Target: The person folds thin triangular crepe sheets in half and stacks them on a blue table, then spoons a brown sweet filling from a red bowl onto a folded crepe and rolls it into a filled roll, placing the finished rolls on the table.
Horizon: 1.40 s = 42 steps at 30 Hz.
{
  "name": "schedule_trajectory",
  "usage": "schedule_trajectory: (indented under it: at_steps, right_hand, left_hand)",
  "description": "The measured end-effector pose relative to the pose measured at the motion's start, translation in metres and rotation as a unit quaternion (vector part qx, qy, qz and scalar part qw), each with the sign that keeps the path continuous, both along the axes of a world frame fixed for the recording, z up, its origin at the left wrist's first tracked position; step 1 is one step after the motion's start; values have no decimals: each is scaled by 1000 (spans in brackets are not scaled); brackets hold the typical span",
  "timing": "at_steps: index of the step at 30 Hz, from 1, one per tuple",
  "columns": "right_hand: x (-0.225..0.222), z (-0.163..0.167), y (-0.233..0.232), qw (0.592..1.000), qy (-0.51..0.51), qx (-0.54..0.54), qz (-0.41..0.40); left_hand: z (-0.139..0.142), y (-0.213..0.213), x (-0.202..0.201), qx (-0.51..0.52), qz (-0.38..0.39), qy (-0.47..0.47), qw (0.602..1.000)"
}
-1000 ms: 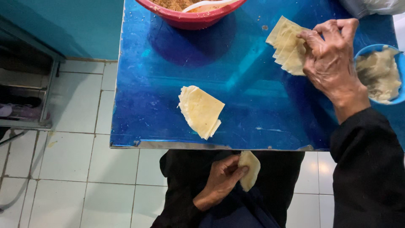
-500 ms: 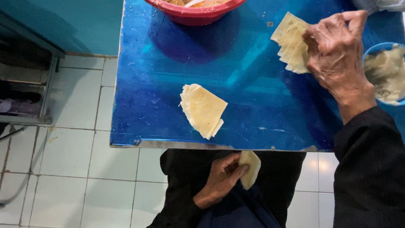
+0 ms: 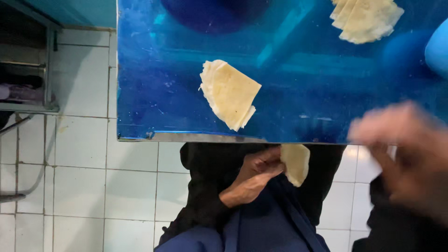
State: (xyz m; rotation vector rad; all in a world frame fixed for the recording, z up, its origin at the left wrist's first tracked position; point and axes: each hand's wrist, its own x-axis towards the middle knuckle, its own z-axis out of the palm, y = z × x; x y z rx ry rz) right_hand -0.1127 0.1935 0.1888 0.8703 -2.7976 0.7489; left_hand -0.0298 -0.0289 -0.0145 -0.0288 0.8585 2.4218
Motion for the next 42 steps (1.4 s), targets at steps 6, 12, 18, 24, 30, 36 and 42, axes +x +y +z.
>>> schedule_trajectory:
  at_steps: [6, 12, 18, 24, 30, 36, 42]
  right_hand:
    - [90, -65, -35, 975, -110, -137, -136]
    - [121, -111, -37, 962, -60, -160, -213]
    - [138, -130, -18, 868, -227, -374, -236]
    - [146, -148, -3, 860, -227, -402, -215]
    - [150, -149, 3, 790, -294, -499, -202]
    - [144, -139, -6, 856, -250, -431, -140]
    - [142, -135, -15, 883, -211, -367, -204]
  left_hand:
    - [1, 19, 8, -50, 0, 46, 998]
    - [4, 32, 16, -136, 27, 74, 988]
    - [17, 41, 18, -180, 76, 97, 976]
    - [26, 40, 21, -230, 61, 139, 961]
    - [26, 41, 22, -100, 28, 77, 992]
    - [21, 40, 21, -116, 24, 66, 991]
    - [17, 37, 24, -116, -12, 37, 992]
